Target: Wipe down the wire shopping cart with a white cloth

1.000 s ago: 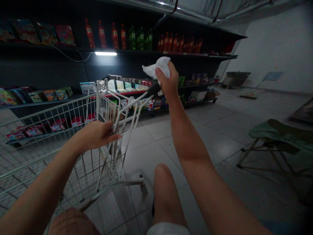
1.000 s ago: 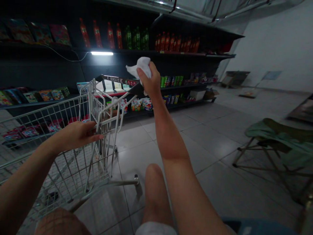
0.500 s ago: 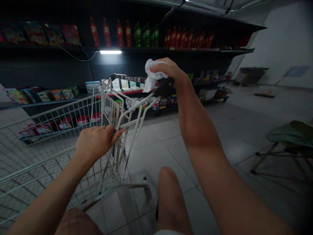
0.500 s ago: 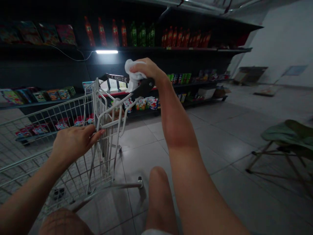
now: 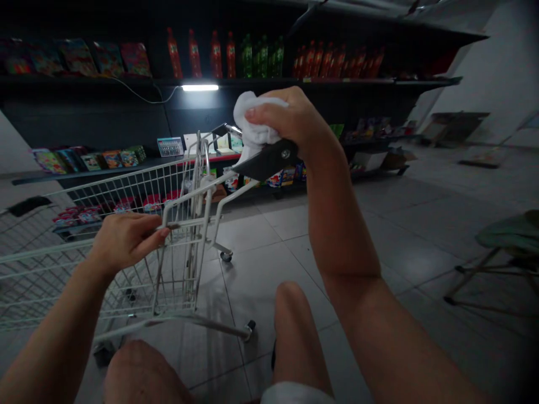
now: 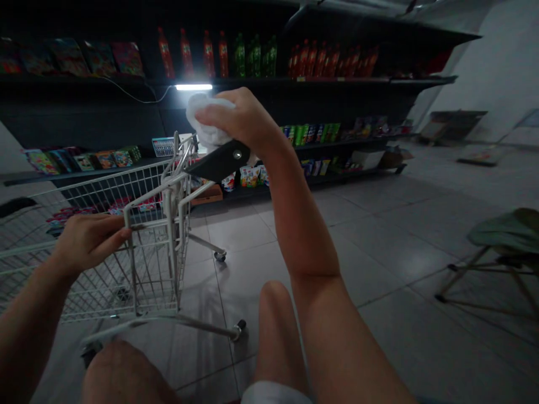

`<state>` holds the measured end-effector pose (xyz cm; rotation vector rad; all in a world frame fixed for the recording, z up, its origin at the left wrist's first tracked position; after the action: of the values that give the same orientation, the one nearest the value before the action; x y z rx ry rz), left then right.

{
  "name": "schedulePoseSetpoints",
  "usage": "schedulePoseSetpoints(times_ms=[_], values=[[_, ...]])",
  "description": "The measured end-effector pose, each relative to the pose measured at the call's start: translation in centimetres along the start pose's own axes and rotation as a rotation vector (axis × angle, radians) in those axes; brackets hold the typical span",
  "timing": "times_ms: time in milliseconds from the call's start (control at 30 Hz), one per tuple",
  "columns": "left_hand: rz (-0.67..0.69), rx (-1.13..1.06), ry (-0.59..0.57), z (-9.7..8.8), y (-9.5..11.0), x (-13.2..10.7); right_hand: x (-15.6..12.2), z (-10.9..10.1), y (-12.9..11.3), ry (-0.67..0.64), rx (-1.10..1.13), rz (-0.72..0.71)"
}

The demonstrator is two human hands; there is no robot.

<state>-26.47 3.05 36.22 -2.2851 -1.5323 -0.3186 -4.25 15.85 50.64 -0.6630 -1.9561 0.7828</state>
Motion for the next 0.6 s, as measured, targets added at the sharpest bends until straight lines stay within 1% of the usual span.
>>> schedulePoseSetpoints(times_ms=[67,100,133,167,200,233,267,300,333,367,400,433,467,533,600], values=[[-0.003,-0.158,0.172,-1.8,-0.8,-0.9,-0.7,1.0,-1.5,0.002,-0.053,-0.038],[0.019,-0.22,0.285,-3.0,-0.8,-1.2,-1.0,1.5,-2.3,0.003,-0.068,-0.076],[0.068,-0.257,0.398,-4.4,-0.3,-1.4,-1.5,2.1,-3.1,0.01,-0.074,-0.127],[0.135,-0.265,0.488,-5.6,0.5,-1.5,-2.1,2.5,-3.7,0.036,-0.069,-0.185],[0.202,-0.242,0.547,-6.6,1.5,-1.5,-2.9,2.7,-4.2,0.095,-0.049,-0.249],[0.247,-0.194,0.58,-7.3,2.5,-1.4,-3.9,2.8,-4.3,0.183,-0.02,-0.306],[0.251,-0.133,0.597,-7.8,3.1,-1.2,-5.2,2.6,-3.9,0.304,0.019,-0.356],[0.212,-0.077,0.605,-8.0,3.3,-1.1,-6.7,2.3,-3.1,0.442,0.064,-0.398],[0.14,-0.037,0.615,-8.1,3.0,-1.0,-8.4,2.3,-2.0,0.572,0.105,-0.432],[0.053,-0.012,0.651,-8.3,2.4,-1.3,-9.8,2.7,-0.7,0.673,0.138,-0.46],[-0.033,-0.008,0.696,-8.5,1.5,-1.8,-10.8,3.6,0.6,0.724,0.154,-0.472],[-0.104,-0.025,0.735,-8.5,0.6,-2.4,-11.1,4.9,1.7,0.732,0.153,-0.465],[-0.152,-0.055,0.764,-8.4,-0.3,-3.0,-10.8,6.4,2.6,0.711,0.141,-0.439],[-0.18,-0.123,0.792,-8.1,-1.8,-3.7,-9.2,10.2,3.5,0.634,0.094,-0.359],[-0.161,-0.166,0.791,-8.0,-2.9,-4.1,-7.3,14.4,2.9,0.543,0.018,-0.328]])
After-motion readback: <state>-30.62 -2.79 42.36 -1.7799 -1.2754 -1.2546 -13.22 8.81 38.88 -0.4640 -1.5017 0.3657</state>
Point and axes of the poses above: each hand's wrist, its own x-axis towards the middle knuckle, its own z-axis out of the palm, y = z × x, the point moved 10 cm from there along x, towards the middle knuckle, and after that the axes turned 14 degrees about z, right-handed, at the moved point
